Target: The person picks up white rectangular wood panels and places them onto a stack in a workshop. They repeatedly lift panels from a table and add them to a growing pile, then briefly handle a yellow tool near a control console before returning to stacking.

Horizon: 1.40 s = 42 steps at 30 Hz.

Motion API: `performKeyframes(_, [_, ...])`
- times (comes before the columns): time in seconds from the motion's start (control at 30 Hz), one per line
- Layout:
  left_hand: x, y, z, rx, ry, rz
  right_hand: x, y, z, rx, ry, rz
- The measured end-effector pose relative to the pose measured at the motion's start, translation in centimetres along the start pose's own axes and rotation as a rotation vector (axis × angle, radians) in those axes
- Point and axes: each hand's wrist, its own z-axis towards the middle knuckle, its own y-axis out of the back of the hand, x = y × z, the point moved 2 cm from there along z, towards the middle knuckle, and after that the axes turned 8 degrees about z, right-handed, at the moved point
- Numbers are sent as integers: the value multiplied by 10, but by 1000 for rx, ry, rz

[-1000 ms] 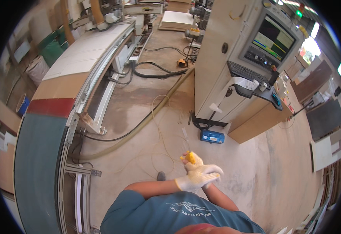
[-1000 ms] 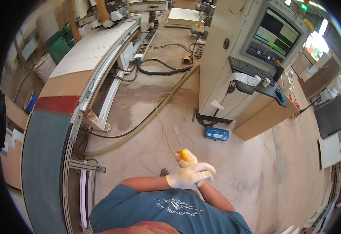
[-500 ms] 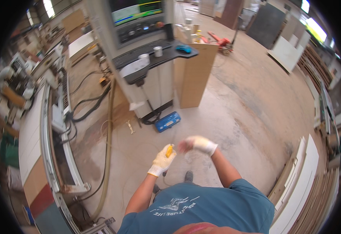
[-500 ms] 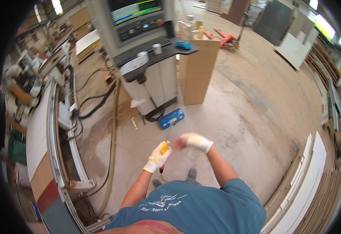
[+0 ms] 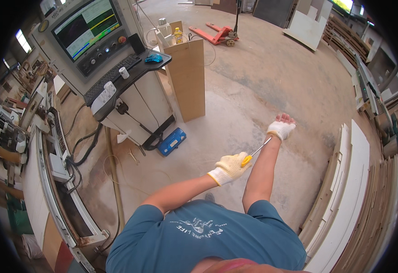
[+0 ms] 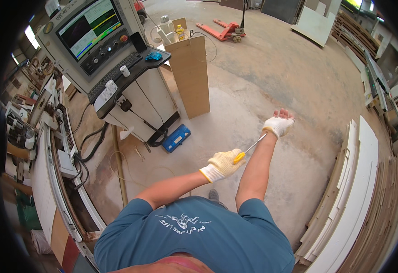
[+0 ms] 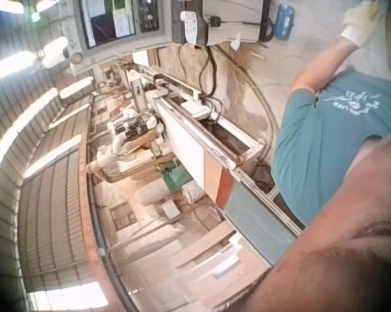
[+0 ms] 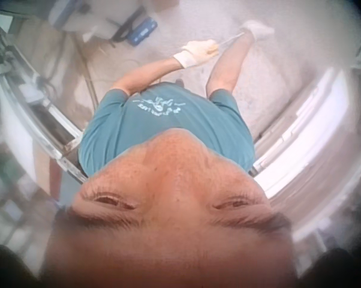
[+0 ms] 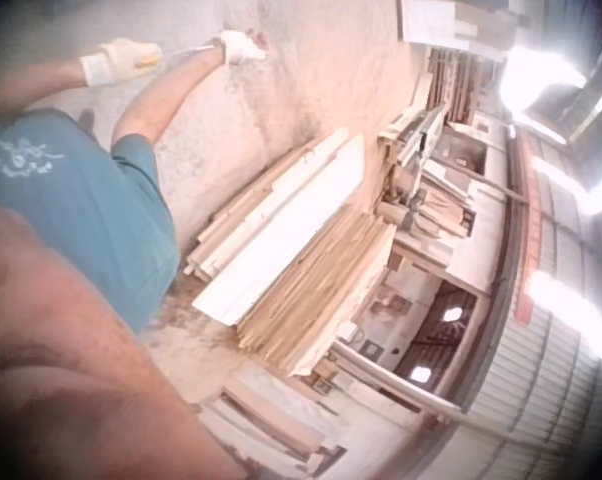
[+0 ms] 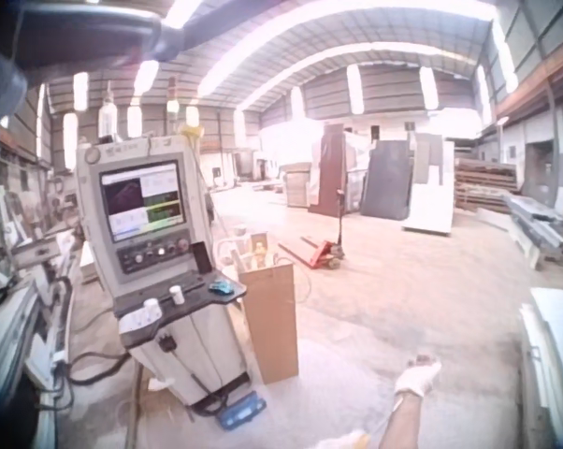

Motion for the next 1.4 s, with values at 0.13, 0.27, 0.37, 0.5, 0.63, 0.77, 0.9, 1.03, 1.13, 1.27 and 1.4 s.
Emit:
performKeyframes(0.13, [-14,15,42,-24,-23,-170,19,-50,-76,264,-40,-4])
performKeyframes(0.27, [-13,37,54,57,-157,-213,25,-89,-126,356,-56,5])
performKeyframes(0.37, [8,54,60,-85,100,-184,14,-99,-135,493,18,41])
performKeyframes(0.5, [37,58,55,78,30,-204,-25,-90,-117,581,148,-89])
performKeyframes(0.63, [92,72,38,90,48,-139,-77,-65,-91,603,45,-247])
performKeyframes(0.77, [156,86,3,213,-48,-124,-121,-30,-71,559,-382,-583])
performKeyframes(0.9, [235,99,-30,376,-28,-15,-148,31,-65,802,-744,-859])
performKeyframes(1.03, [308,115,-64,562,79,-2,-181,109,-69,330,-790,-1206])
performKeyframes(1.13, [355,129,-89,634,289,-90,-199,173,-126,364,-1177,-1836])
performKeyframes(1.27, [407,127,-122,800,394,-69,-257,226,-260,1810,-996,-2646])
performKeyframes(1.4, [473,89,-172,1027,536,-159,-304,217,-317,1904,-1088,-2443])
